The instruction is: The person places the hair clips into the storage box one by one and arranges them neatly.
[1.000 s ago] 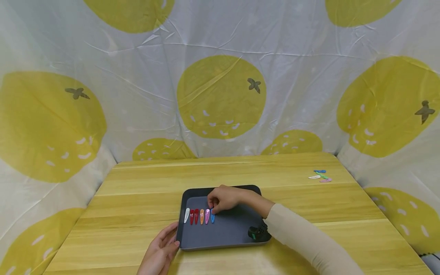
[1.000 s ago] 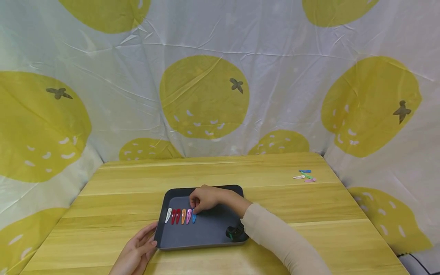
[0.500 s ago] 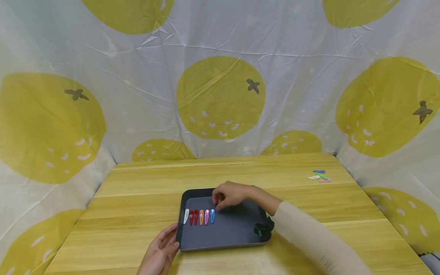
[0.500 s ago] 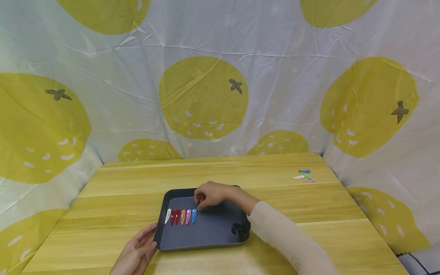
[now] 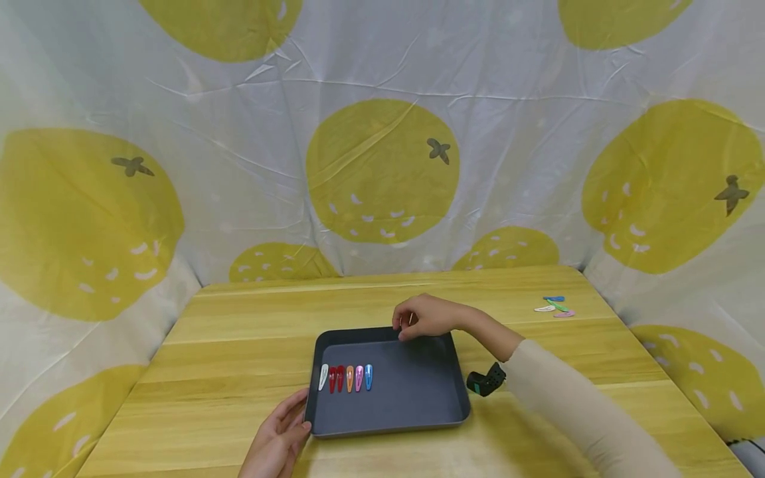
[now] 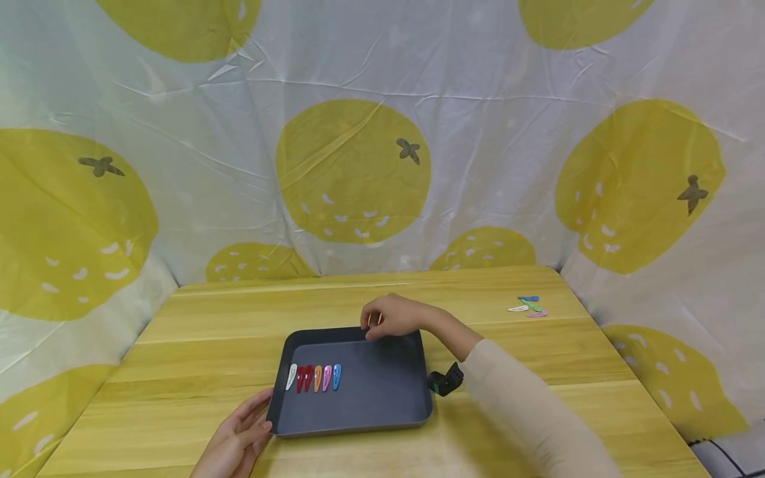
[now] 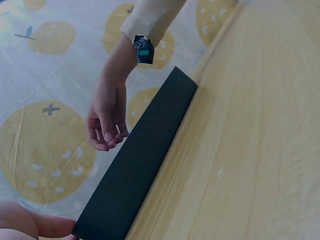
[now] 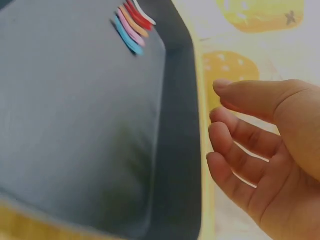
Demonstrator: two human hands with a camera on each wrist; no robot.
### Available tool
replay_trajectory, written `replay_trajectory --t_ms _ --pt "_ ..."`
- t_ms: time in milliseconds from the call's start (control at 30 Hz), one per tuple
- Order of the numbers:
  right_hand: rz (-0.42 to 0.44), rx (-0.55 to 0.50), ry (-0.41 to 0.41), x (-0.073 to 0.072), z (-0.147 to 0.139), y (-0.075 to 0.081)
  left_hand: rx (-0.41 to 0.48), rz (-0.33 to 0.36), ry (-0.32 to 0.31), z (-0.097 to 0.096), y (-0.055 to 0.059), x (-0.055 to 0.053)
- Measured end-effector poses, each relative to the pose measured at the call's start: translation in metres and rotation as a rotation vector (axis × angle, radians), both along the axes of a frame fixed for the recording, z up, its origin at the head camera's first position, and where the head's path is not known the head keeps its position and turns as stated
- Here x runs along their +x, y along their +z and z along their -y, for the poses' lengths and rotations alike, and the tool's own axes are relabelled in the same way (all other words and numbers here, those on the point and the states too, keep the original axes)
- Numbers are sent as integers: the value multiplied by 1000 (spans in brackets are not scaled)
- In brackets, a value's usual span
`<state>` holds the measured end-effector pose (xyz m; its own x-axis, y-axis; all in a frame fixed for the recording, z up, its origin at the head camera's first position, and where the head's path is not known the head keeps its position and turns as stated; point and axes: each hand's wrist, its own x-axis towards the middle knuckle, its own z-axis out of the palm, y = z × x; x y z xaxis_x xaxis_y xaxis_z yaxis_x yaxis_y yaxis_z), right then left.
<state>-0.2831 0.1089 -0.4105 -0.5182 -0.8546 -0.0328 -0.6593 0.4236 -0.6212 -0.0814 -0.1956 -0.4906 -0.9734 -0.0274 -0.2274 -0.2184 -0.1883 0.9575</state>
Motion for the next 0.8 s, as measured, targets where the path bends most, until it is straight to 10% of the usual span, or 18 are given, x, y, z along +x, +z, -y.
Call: replay_trajectory --t_ms 800 --pt "56 -94 -287 -31 -104 14 6 9 -5 1 0 -1"
